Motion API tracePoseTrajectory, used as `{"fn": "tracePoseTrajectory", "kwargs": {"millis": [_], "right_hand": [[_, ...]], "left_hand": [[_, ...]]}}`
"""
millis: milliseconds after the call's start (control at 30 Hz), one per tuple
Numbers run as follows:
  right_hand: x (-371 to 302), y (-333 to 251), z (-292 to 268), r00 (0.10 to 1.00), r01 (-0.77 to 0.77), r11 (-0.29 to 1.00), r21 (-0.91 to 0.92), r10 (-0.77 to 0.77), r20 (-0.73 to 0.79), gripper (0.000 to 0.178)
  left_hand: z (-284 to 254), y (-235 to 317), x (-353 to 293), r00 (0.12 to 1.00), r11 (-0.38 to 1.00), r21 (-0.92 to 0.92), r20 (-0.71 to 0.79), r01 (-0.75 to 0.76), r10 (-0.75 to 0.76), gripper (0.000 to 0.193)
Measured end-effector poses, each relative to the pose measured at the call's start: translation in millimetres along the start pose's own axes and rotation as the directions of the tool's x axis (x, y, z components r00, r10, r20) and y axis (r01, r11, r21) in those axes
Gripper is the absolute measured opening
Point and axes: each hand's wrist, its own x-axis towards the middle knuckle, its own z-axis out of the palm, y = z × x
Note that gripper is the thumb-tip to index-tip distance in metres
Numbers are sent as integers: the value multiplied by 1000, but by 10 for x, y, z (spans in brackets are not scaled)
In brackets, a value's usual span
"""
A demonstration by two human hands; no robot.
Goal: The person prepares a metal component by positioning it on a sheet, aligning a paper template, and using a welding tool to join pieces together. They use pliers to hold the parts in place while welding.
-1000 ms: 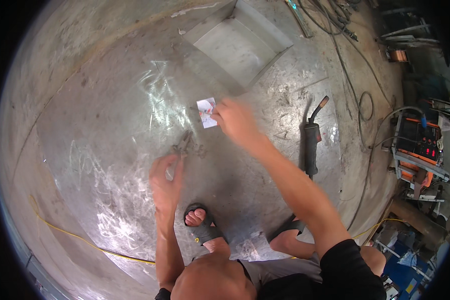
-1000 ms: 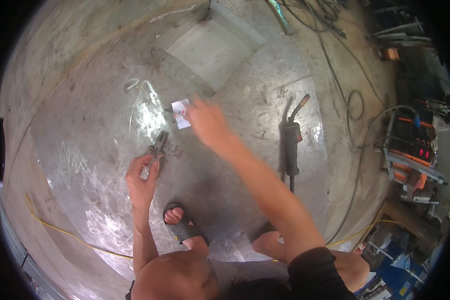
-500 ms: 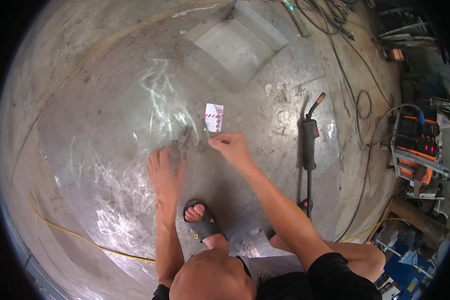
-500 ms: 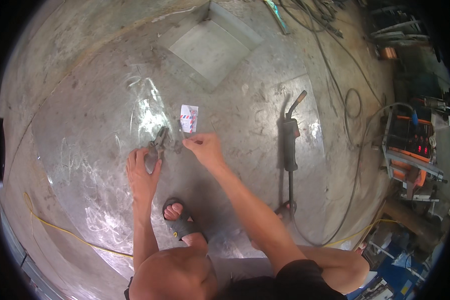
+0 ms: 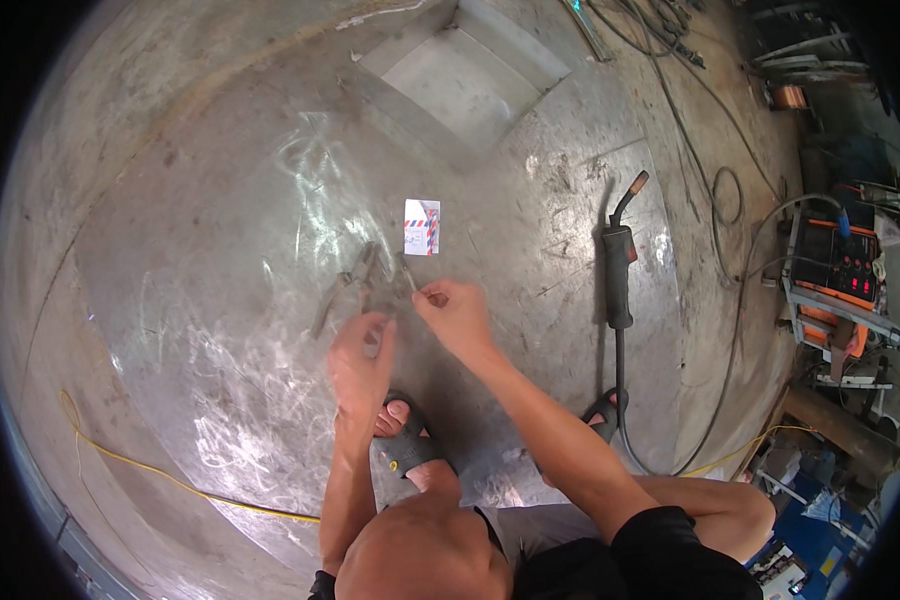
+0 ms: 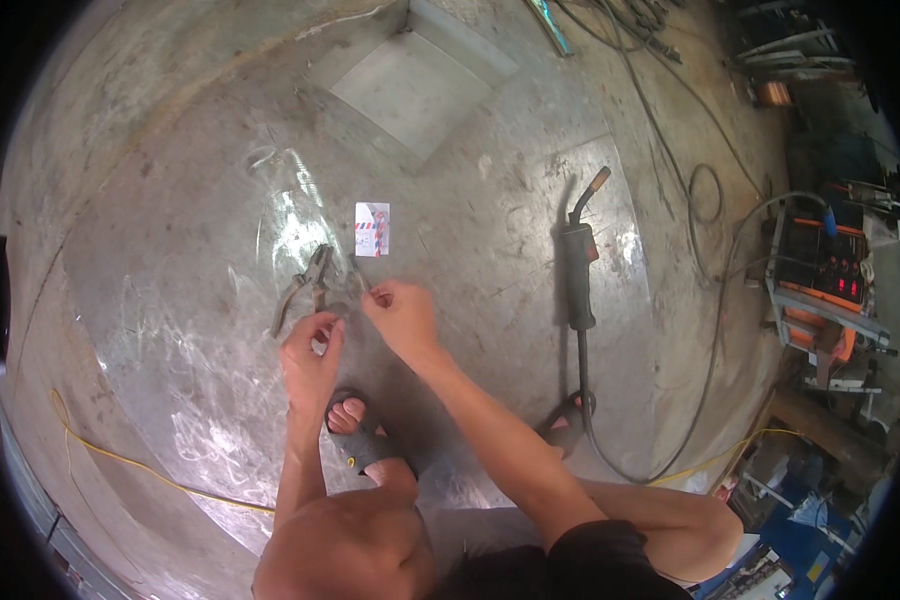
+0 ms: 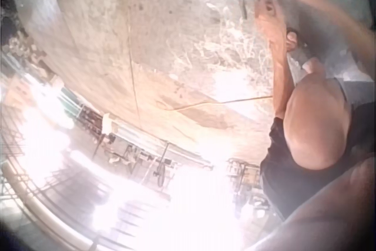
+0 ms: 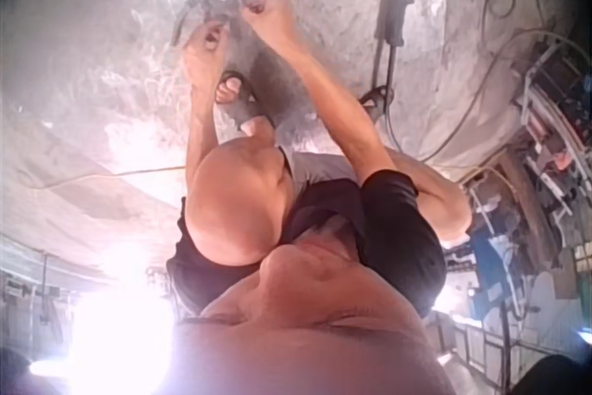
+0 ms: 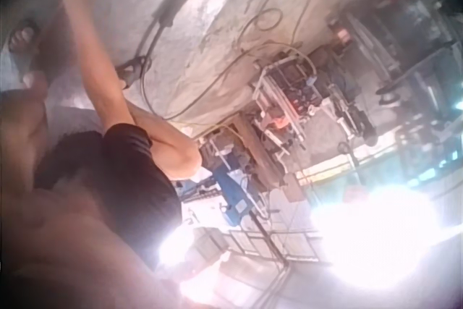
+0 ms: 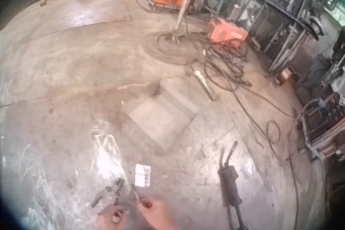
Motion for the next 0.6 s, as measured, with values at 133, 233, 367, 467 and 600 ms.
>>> {"fn": "tracePoseTrajectory", "kwargs": {"millis": [133, 233, 367, 467, 600], "right_hand": [[-11, 12, 37, 993, 91, 987, -131, -100, -68, 26], [-7, 67, 53, 992, 97, 987, -132, -106, -66, 25], [-35, 85, 52, 999, -38, 994, 102, 38, -4, 21], [-51, 50, 48, 999, -48, 979, 200, 50, -3, 17], [-32, 37, 13, 998, -36, 997, 72, 32, 52, 21]], "left_hand": [[71, -19, -37, 997, 997, -55, 53, 53, -50, 15], [144, -46, -67, 996, 998, -47, 89, 31, -27, 14], [256, -79, -127, 982, 983, -127, 148, 135, -116, 14], [273, -86, -158, 974, 977, -139, 182, 159, -132, 16], [248, -90, -152, 957, 970, -148, 249, 192, -151, 20]]}}
